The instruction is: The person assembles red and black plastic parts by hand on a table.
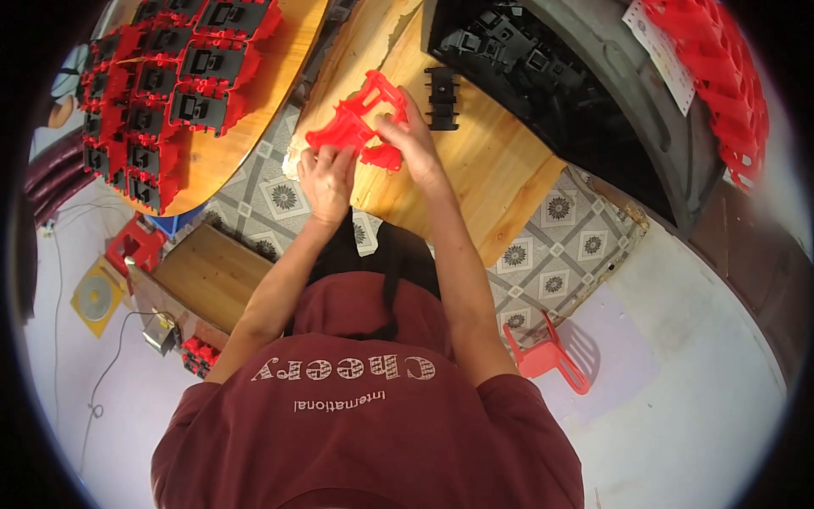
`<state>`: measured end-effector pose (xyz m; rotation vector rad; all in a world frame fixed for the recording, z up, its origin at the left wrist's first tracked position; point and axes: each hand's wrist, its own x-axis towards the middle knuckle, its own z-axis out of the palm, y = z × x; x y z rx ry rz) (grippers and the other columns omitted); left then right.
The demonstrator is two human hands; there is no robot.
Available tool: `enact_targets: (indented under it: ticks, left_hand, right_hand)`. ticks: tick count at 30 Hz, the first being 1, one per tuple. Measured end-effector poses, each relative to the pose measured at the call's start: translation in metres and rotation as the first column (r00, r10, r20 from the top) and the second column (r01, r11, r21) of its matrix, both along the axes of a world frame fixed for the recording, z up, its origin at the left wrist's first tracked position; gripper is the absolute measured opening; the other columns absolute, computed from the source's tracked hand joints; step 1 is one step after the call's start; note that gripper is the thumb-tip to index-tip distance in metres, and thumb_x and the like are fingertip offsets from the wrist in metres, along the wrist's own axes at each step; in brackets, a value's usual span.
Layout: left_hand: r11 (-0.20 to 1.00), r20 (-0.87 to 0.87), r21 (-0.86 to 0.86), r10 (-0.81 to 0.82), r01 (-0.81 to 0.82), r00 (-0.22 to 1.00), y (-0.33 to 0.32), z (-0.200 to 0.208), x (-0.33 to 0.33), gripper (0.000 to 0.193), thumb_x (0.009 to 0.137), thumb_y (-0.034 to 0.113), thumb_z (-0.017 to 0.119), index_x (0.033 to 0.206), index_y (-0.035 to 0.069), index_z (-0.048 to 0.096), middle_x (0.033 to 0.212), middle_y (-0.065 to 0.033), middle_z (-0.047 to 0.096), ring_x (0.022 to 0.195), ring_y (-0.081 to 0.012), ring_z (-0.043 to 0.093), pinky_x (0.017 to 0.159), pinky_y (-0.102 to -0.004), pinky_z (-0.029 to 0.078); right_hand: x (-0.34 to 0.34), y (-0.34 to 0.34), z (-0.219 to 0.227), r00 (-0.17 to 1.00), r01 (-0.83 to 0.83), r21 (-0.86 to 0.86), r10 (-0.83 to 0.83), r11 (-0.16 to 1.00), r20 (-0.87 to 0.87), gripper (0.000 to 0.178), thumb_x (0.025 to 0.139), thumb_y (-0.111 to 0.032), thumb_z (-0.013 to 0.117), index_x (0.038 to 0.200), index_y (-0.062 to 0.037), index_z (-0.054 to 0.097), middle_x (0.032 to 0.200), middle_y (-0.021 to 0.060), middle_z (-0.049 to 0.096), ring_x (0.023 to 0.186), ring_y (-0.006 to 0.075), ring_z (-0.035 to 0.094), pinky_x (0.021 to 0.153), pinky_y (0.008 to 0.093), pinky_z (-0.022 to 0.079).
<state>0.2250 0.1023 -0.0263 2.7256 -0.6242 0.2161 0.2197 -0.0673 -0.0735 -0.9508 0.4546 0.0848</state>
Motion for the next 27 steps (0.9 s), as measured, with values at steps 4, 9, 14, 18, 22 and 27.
enact_targets:
  ticks: [4,9,14,18,22,27]
  left_hand:
    - [0.985,-0.195,-0.141,-0.126,0.099,0.973,0.004,0.052,-0.026,0.044,0.073,0.029,0.078,0.112,0.014,0.065,0.100,-0.0060,0.059,0.096,-0.0281,0.053,0.080,-0.0367,0.043]
    - [0.294,-0.824,-0.491,-0.463,-0.820,0.328,0.035,0.058,-0.021,0.100,0.075,0.042,0.080,0.148,0.008,0.020,0.140,-0.0177,0.040,0.123,-0.0319,0.049,0.104,-0.0461,0.040]
    - [0.332,-0.703,-0.330,-0.711,-0.884,-0.005,0.047,0.045,-0.036,0.079,0.086,0.033,0.069,0.147,0.011,0.023,0.134,-0.0175,0.048,0.121,-0.0312,0.052,0.097,-0.0461,0.048]
    - [0.165,-0.708,-0.274,-0.702,-0.947,0.082,0.051,0.043,-0.041,0.071,0.090,0.033,0.064,0.146,0.015,0.025,0.129,-0.0168,0.051,0.113,-0.0314,0.057,0.094,-0.0466,0.050]
    - [0.152,-0.744,-0.319,-0.651,-0.936,0.148,0.055,0.049,-0.043,0.070,0.090,0.035,0.064,0.145,0.015,0.025,0.130,-0.0167,0.050,0.116,-0.0321,0.055,0.095,-0.0477,0.049]
    - [0.162,-0.827,-0.372,-0.505,-0.914,0.248,0.044,0.032,-0.036,0.076,0.090,0.033,0.065,0.147,0.015,0.019,0.132,-0.0162,0.048,0.118,-0.0309,0.053,0.095,-0.0474,0.049]
  right_hand:
    - [-0.016,-0.001,0.023,0.961,0.227,-0.169,-0.249,0.959,-0.117,0.043,0.094,-0.015,0.061,0.133,-0.0043,0.047,0.113,0.0026,0.061,0.097,0.0109,0.059,0.084,0.0250,0.049]
    - [-0.058,-0.002,0.048,0.986,-0.150,0.111,0.157,0.982,-0.061,0.034,0.096,-0.015,0.059,0.128,-0.0065,0.054,0.114,0.0034,0.062,0.097,0.0104,0.060,0.084,0.0257,0.050]
    - [-0.041,-0.045,-0.003,0.942,-0.318,-0.301,0.337,0.899,0.010,0.032,0.089,-0.015,0.066,0.120,-0.0107,0.063,0.113,0.0045,0.063,0.102,0.0171,0.059,0.087,0.0324,0.048]
    - [-0.008,-0.083,-0.081,0.936,-0.297,-0.951,0.171,-0.085,-0.307,0.056,0.078,-0.005,0.070,0.130,-0.0181,0.053,0.123,0.0099,0.052,0.112,0.0351,0.047,0.093,0.0415,0.044]
    - [-0.001,-0.095,-0.104,0.797,-0.437,-0.841,0.296,-0.318,-0.526,0.052,0.080,-0.007,0.069,0.129,-0.0163,0.053,0.127,0.0084,0.051,0.115,0.0347,0.046,0.096,0.0413,0.043]
    - [-0.037,-0.100,-0.017,0.960,-0.217,-0.975,0.169,-0.048,-0.222,0.049,0.081,-0.007,0.069,0.127,-0.0103,0.053,0.125,0.0100,0.057,0.113,0.0311,0.053,0.093,0.0402,0.046]
